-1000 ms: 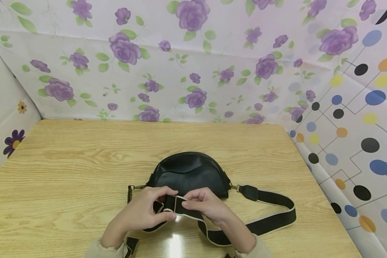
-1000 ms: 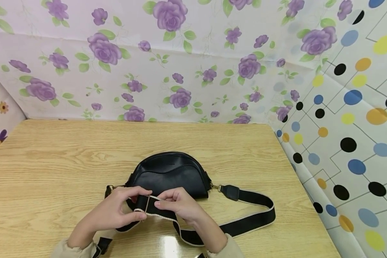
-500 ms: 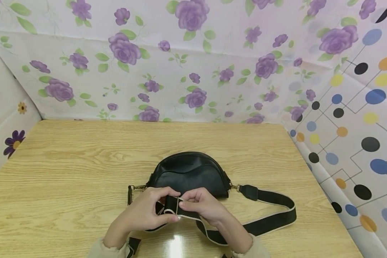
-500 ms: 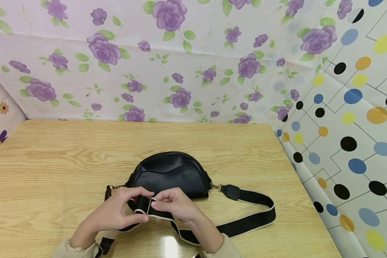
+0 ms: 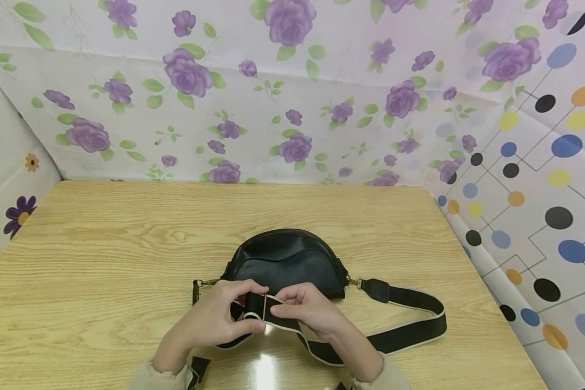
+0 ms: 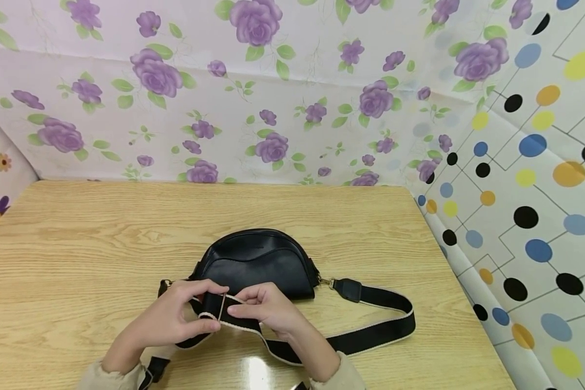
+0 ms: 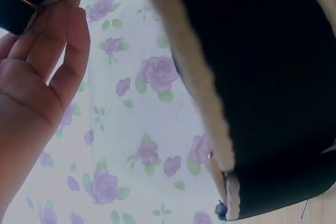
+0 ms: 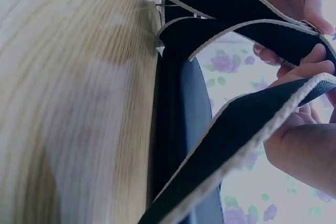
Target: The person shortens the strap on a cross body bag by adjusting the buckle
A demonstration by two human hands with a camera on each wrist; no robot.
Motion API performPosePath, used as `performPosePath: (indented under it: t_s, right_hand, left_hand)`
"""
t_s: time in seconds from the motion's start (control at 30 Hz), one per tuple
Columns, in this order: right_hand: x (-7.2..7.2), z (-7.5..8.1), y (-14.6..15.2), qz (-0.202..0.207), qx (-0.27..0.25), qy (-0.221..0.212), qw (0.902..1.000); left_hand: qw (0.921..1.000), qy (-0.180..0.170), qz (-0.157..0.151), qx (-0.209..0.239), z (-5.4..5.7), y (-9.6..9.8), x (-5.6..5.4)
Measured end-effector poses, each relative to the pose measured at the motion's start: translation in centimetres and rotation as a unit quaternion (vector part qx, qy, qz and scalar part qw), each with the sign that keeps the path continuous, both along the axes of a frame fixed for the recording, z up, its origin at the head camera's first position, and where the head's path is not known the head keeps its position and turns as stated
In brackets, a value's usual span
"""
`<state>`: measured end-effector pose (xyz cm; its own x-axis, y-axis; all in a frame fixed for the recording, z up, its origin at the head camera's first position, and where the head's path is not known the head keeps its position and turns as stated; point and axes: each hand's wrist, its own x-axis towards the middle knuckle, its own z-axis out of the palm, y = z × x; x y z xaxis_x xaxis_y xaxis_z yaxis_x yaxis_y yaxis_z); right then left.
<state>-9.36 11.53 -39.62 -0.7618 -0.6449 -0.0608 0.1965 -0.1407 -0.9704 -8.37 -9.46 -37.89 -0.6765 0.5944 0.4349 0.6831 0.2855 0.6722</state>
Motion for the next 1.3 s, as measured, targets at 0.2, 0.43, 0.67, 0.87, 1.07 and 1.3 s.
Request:
performPosePath:
  t_s: [0.2, 0.43, 0.67, 0.87, 1.07, 1.3]
  right_hand:
    - [-0.16, -0.02, 0.51, 0.004, 0.005, 0.008, 0.9999]
    - [-0.25, -0.06, 0.67, -0.023, 0.015, 0.031, 0.9992]
    - [-0.25, 0.01, 0.68, -0.038, 0.02, 0.017, 0.9989]
    - [-0.19, 0.12, 0.62, -0.046, 0.024, 0.004, 0.9987]
    - [-0.13, 0.26, 0.61, -0.052, 0.027, -0.006, 0.9983]
    - [-0.08, 0.19, 0.42, -0.063, 0.024, -0.016, 0.9976]
  left_hand:
    - [0.9998, -0.006, -0.005, 0.016, 0.0, -0.28, -0.17]
    - [0.9973, -0.07, 0.02, 0.004, 0.18, -0.33, -0.03]
    - [0.9967, -0.074, 0.033, -0.006, 0.34, -0.19, -0.06]
    - [0.9972, -0.065, 0.037, -0.004, 0.37, 0.02, 0.02]
    - [0.9975, -0.056, 0.043, -0.002, 0.34, 0.22, 0.07]
    - [0.9973, -0.06, 0.039, 0.017, 0.15, 0.27, 0.07]
